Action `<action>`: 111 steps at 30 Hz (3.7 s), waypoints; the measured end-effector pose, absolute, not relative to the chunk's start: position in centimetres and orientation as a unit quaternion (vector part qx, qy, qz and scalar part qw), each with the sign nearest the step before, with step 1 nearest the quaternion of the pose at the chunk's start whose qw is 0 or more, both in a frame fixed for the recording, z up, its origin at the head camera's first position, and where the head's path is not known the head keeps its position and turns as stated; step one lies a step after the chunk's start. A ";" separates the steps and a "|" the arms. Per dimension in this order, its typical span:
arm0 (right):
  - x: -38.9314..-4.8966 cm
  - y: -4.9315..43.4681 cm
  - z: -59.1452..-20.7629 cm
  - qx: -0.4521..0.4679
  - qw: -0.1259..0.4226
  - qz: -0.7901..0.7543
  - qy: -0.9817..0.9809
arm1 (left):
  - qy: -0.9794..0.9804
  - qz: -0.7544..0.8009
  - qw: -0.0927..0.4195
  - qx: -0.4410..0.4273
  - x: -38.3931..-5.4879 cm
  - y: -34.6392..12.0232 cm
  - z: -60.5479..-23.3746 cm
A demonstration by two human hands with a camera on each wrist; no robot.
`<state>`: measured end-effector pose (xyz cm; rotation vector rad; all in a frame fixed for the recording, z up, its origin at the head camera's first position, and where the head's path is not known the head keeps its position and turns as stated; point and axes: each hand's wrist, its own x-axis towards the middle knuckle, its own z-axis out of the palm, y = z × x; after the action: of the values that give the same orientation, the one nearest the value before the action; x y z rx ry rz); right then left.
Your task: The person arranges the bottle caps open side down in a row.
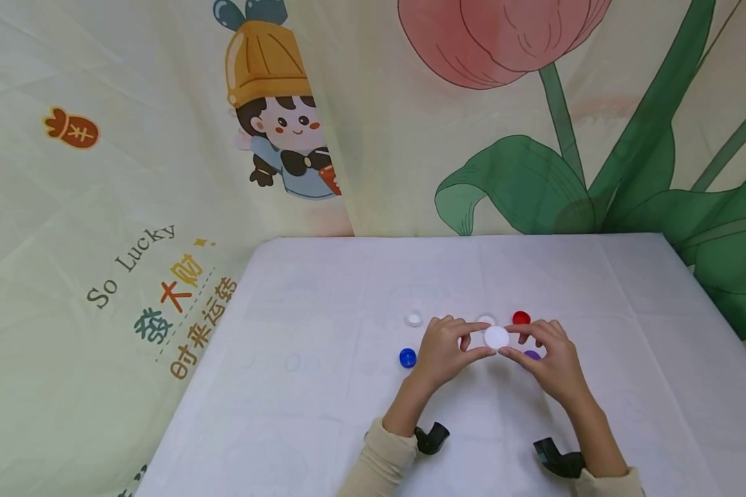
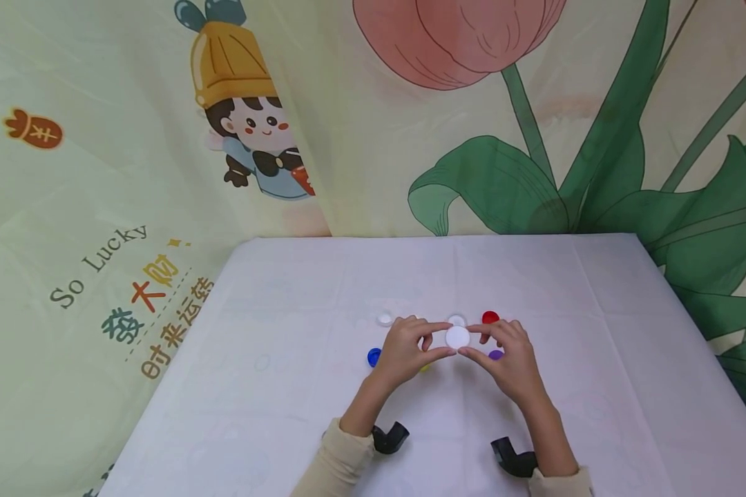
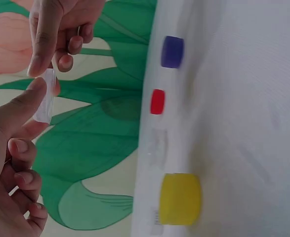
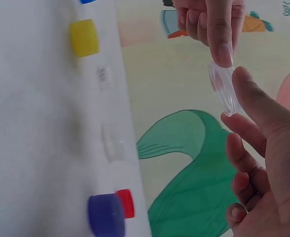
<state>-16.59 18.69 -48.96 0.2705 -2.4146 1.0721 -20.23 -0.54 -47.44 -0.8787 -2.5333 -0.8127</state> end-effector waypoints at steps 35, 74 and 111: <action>-17.7 18.8 -54.1 0.103 0.132 0.287 -0.943 | -0.955 -0.088 0.050 -0.280 -21.5 1.0 -51.9; -18.8 13.2 -53.3 0.160 0.098 0.258 -0.948 | -0.959 -0.091 0.019 -0.268 -21.4 -5.4 -50.8; -16.7 14.0 -46.7 0.209 0.232 0.435 -0.844 | -0.864 -0.360 0.130 -0.328 -19.5 -6.3 -44.8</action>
<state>-16.75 14.00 -46.70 0.5740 -2.3210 1.1966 -19.50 -6.35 -44.80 -0.9518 -2.5111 -1.0448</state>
